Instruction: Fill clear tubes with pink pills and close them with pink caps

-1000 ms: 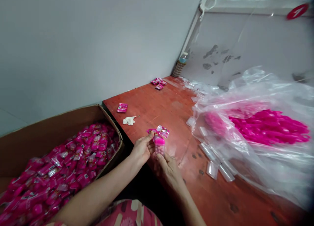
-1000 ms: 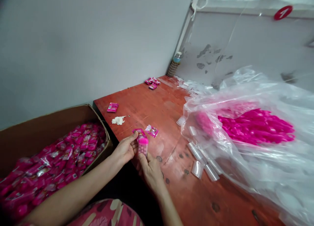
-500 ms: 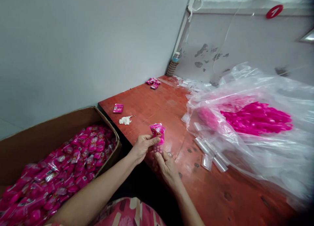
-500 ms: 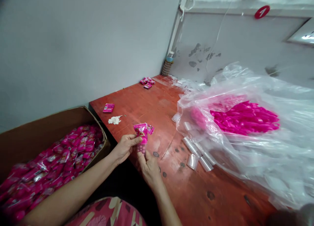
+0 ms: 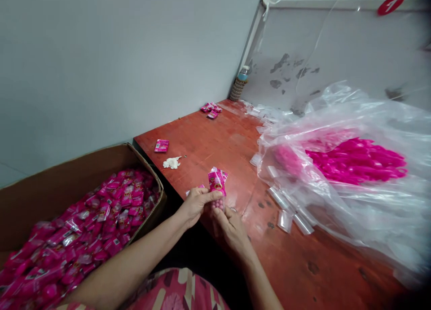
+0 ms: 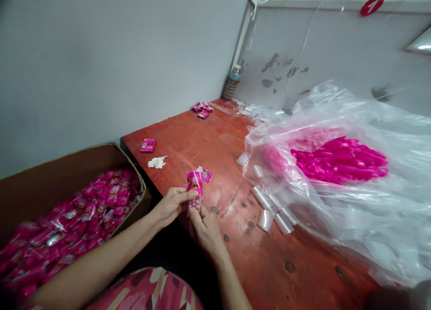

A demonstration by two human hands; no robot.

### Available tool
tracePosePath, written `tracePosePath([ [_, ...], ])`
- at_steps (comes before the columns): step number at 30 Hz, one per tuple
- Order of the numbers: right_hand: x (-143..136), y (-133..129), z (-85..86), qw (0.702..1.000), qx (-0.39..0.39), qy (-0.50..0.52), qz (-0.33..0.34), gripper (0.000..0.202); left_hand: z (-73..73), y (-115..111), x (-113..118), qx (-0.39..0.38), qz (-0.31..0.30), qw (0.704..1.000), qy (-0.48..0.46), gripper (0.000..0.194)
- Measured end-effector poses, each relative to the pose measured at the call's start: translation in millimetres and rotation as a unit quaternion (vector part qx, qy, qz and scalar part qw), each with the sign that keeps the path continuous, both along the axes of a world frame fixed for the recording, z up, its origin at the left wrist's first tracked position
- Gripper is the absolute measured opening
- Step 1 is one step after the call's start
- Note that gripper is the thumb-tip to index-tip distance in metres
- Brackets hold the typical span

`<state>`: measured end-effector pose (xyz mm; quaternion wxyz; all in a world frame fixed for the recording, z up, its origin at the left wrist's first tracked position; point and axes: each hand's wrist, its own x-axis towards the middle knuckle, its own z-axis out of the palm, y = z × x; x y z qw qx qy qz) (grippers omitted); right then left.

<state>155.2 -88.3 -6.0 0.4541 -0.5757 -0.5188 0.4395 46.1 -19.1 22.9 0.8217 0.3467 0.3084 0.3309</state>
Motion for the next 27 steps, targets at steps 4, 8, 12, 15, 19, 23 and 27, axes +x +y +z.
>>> tracePosePath([
  [4,1,-3,-2.1,0.985,-0.043,0.162,0.038,0.032,-2.3,-1,-5,-0.019,-0.072,0.997,-0.007,0.019],
  [8,1,-2,-1.0,0.988,-0.039,0.145,0.019,0.032,-2.9,-3,-10,-0.02,-0.043,0.999,0.002,0.019],
  [12,1,1,-4.3,0.989,-0.021,0.139,-0.048,0.031,-4.7,-10,-13,-0.014,-0.063,0.998,-0.022,0.021],
  [15,-4,2,-10.7,0.985,-0.033,0.157,-0.07,0.032,-6.5,-16,-20,-0.028,-0.088,0.995,-0.04,0.02],
  [19,-15,4,-9.0,0.987,-0.056,0.152,-0.001,0.027,-3.6,-23,-43,-0.05,-0.088,0.994,-0.028,0.015],
  [23,-6,27,14.6,0.995,-0.024,0.001,0.093,0.019,2.0,-18,-87,-0.05,0.054,0.997,-0.027,0.01],
  [27,26,78,30.8,0.941,0.025,-0.337,-0.02,0.026,-3.5,-3,-140,-0.089,0.271,0.958,-0.016,0.028],
])
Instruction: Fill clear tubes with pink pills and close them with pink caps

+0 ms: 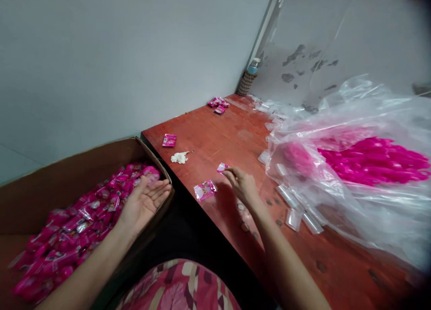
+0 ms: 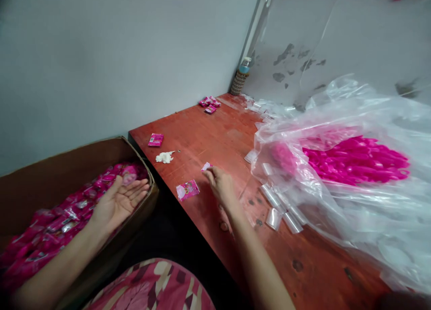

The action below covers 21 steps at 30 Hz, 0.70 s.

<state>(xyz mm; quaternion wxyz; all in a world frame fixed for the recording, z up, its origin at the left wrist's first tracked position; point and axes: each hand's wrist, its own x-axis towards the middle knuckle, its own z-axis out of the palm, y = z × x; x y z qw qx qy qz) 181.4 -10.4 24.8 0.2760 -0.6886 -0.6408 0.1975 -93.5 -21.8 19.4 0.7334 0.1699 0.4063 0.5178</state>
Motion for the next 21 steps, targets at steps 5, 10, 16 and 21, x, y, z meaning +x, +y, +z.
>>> tracePosePath([
  [5,21,51,-10.3,0.959,-0.075,-0.271,0.021,0.032,-11.0,-1,-3,0.062,-0.059,0.977,0.195,0.035],
  [10,18,66,-13.6,0.948,-0.123,-0.287,0.063,0.031,-12.8,6,48,0.397,-0.155,0.717,0.551,0.026],
  [16,23,52,-11.9,0.973,-0.105,-0.198,0.051,0.022,-22.3,20,73,0.452,-0.187,0.504,0.712,0.023],
  [21,7,13,-10.5,0.966,-0.104,0.233,-0.035,0.021,-24.3,12,72,0.448,-0.178,0.486,0.729,0.023],
])
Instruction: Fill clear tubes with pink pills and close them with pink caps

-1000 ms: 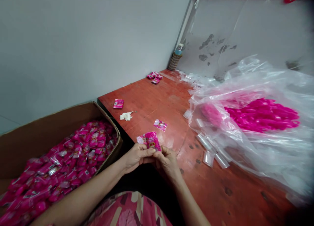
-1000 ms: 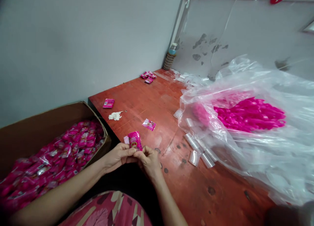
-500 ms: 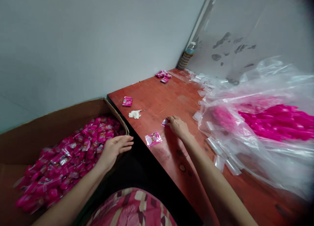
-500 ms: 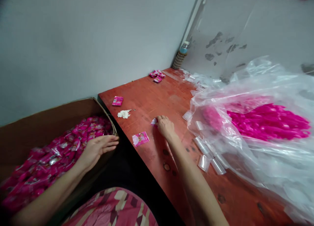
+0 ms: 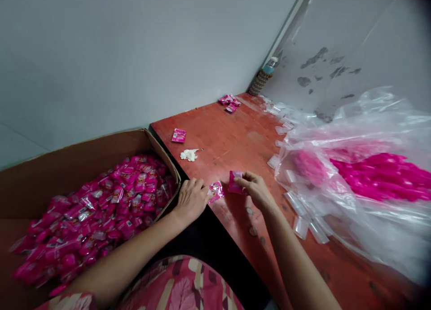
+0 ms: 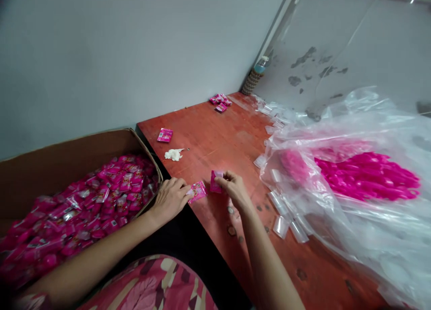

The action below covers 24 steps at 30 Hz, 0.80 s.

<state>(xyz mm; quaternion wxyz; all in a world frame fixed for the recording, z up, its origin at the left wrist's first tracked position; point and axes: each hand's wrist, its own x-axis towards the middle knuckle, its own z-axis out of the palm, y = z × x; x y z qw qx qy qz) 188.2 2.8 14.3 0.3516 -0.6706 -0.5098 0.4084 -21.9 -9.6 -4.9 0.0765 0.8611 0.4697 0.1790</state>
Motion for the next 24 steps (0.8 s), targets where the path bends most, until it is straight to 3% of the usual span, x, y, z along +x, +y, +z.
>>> tracePosePath([
  [2,-15,-13,2.3,0.99,-0.029,0.128,-0.042,0.024,0.9,-2,-1,0.001,0.002,1.0,-0.006,0.023],
  [5,-37,-25,1.6,0.967,-0.042,0.238,-0.085,0.026,1.5,-1,-4,-0.003,0.005,0.999,-0.033,0.022],
  [9,-52,-29,-9.3,0.965,-0.025,0.251,-0.077,0.027,2.0,1,-9,-0.021,0.016,0.993,-0.118,0.021],
  [11,-50,-28,-12.2,0.986,0.011,0.158,-0.054,0.026,3.4,3,-10,-0.036,0.017,0.981,-0.188,0.022],
  [13,-45,-25,-9.7,0.996,0.075,-0.026,-0.042,0.026,5.0,6,-12,-0.047,0.018,0.967,-0.25,0.023],
  [14,-41,-24,-6.8,0.984,0.114,-0.134,-0.036,0.025,5.5,7,-14,-0.05,0.021,0.961,-0.27,0.023],
  [17,-37,-25,1.5,0.899,0.217,-0.379,0.013,0.02,4.2,10,-18,-0.055,0.036,0.96,-0.274,0.022],
  [20,-43,-33,-1.1,0.836,0.255,-0.476,0.098,0.019,-1.1,9,-20,-0.064,0.042,0.967,-0.245,0.021],
  [24,-60,-47,-19.0,0.799,0.239,-0.526,0.168,0.026,-8.4,3,-20,-0.072,0.036,0.972,-0.222,0.02],
])
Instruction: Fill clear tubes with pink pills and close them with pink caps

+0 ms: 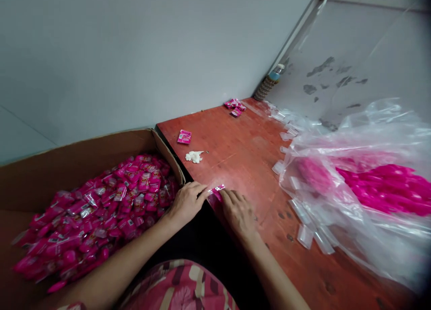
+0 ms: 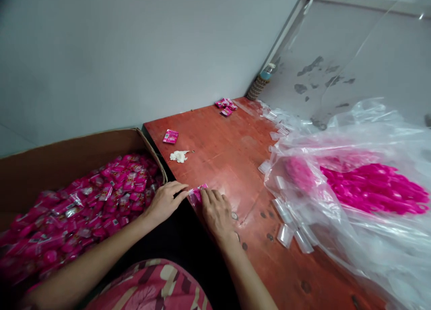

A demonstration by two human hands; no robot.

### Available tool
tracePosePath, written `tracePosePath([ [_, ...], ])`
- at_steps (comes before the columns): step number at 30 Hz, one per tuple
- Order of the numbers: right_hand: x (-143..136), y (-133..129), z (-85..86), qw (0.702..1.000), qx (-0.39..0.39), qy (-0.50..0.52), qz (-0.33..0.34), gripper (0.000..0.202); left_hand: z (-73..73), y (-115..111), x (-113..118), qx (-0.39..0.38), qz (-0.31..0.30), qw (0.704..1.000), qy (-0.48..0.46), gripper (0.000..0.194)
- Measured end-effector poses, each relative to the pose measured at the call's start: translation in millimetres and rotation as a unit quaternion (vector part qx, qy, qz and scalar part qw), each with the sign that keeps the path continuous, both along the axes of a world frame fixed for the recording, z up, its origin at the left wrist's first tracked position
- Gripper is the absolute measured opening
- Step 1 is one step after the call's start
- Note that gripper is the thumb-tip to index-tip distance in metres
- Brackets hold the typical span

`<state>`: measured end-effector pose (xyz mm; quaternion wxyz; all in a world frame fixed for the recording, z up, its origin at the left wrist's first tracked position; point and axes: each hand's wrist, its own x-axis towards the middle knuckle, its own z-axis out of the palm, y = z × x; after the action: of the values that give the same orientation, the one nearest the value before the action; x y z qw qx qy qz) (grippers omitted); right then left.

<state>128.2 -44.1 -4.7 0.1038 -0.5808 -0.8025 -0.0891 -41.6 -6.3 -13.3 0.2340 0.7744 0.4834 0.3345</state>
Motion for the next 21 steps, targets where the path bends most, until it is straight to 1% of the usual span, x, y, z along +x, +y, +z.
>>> tracePosePath([
  [3,-9,-5,-9.8,1.0,-0.01,-0.005,-0.012,0.033,-2.8,-5,1,-0.02,-0.004,1.0,0.009,0.02],
  [5,-9,-4,-10.1,1.0,-0.015,0.01,-0.014,0.041,-3.5,-9,0,-0.035,-0.006,0.999,0.02,0.02],
  [7,-5,-2,-5.2,0.999,-0.033,0.037,-0.005,0.047,-3.8,-13,0,-0.042,-0.008,0.999,0.028,0.02],
  [9,2,2,2.6,0.996,-0.05,0.076,-0.009,0.049,-4.2,-16,-1,-0.045,-0.009,0.999,0.029,0.021],
  [11,9,8,9.5,0.991,-0.06,0.115,-0.016,0.044,-5.3,-19,-1,-0.046,-0.012,0.999,0.025,0.021],
  [13,13,13,12.1,0.988,-0.074,0.135,0.0,0.035,-7.1,-21,-2,-0.049,-0.017,0.998,0.021,0.022],
  [15,13,16,9.2,0.987,-0.09,0.123,0.038,0.031,-8.6,-21,-2,-0.049,-0.019,0.999,0.016,0.022],
  [17,11,16,2.7,0.99,-0.09,0.088,0.063,0.031,-8.2,-21,-1,-0.042,-0.014,0.999,0.015,0.022],
  [19,8,12,-4.3,0.994,-0.075,0.047,0.06,0.034,-5.3,-20,0,-0.029,-0.009,0.999,0.021,0.023],
  [21,4,8,-8.6,0.997,-0.063,0.016,0.042,0.035,-0.8,-18,2,-0.008,-0.011,0.999,0.042,0.025],
])
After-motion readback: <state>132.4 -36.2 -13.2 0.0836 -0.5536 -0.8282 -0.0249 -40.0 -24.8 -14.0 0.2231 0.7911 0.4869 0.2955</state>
